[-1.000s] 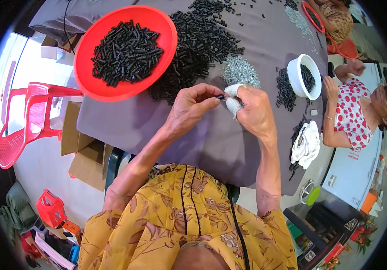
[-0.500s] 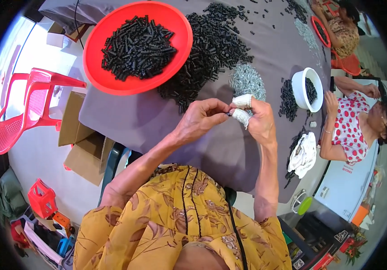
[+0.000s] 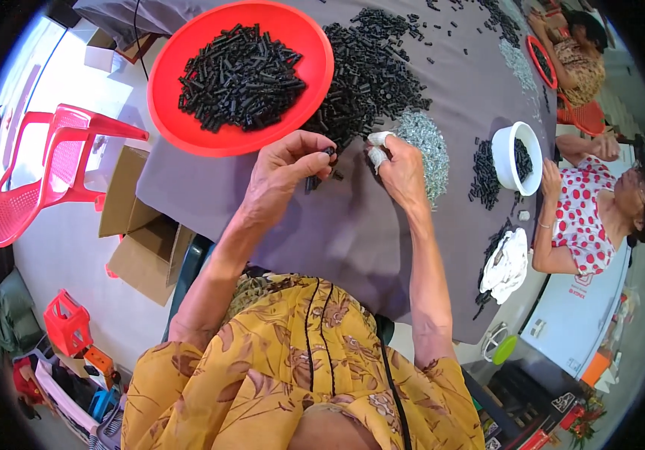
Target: Sorting small black plastic components and inserting metal pins into them.
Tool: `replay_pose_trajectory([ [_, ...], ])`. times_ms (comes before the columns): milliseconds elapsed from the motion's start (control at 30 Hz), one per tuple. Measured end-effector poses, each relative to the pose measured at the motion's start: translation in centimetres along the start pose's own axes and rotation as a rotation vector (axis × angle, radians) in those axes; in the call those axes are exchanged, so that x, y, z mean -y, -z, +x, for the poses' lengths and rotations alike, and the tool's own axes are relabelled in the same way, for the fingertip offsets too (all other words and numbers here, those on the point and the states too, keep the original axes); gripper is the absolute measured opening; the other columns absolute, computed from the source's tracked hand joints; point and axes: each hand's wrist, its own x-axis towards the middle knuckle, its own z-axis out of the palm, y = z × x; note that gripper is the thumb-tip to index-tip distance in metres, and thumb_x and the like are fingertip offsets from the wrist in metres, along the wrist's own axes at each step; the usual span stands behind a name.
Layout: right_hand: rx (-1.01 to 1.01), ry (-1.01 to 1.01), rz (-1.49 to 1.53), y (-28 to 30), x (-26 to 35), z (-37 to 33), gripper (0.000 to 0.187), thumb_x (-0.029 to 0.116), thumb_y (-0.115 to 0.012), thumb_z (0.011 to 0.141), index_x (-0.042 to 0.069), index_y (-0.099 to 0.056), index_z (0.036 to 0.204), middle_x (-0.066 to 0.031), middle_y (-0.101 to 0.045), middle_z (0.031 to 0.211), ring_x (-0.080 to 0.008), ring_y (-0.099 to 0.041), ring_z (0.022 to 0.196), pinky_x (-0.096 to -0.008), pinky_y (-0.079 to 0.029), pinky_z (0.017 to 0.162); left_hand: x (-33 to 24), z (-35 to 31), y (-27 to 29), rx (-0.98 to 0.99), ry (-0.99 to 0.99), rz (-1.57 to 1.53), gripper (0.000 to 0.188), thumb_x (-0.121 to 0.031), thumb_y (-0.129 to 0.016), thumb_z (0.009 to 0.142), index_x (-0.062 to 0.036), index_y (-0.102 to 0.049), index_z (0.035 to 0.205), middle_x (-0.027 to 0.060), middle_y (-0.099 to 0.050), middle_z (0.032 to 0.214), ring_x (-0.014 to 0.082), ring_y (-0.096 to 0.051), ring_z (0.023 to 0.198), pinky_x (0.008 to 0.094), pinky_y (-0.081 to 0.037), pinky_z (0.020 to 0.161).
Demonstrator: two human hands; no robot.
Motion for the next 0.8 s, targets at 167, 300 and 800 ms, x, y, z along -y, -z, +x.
replay_pose_trajectory([
  [167,-0.014,-0.053,-0.068,-0.8,-0.4,0.5,0.016,0.002,-0.057,0.075,0.002,-0.064,0.089,-0.0192,-0.062,0.082,-0.0373,-0.059,0.074,-0.0401,-0.046,0.067,0.0,0.1,0.0,-0.022,0.004,-0.028,0.018,-0.01,-0.061,0.086,-0.0013,-0.061,0.102,0.0049,-0.063,0.09,0.01,-0.058,0.076,0.0246,-0.047,0.073],
  [300,-0.077,0.02,-0.051,-1.1,-0.6,0.6,0.011,0.004,-0.058,0.074,0.002,-0.061,0.084,-0.0185,-0.06,0.078,-0.0374,-0.059,0.072,-0.0429,-0.045,0.064,0.0,0.1,0.0,-0.033,0.019,-0.023,0.019,-0.011,-0.062,0.086,-0.0016,-0.061,0.103,0.0047,-0.063,0.09,0.0096,-0.058,0.076,0.0243,-0.047,0.072],
  [800,-0.049,0.038,-0.197,-1.4,-0.3,0.7,0.008,0.003,-0.059,0.071,0.002,-0.06,0.079,-0.0207,-0.06,0.072,-0.0378,-0.059,0.065,-0.0433,-0.046,0.059,0.1,0.9,-1.1,0.023,0.011,0.005,0.018,-0.01,-0.06,0.088,-0.0013,-0.061,0.103,0.0038,-0.063,0.089,0.0097,-0.057,0.076,0.0239,-0.047,0.072],
])
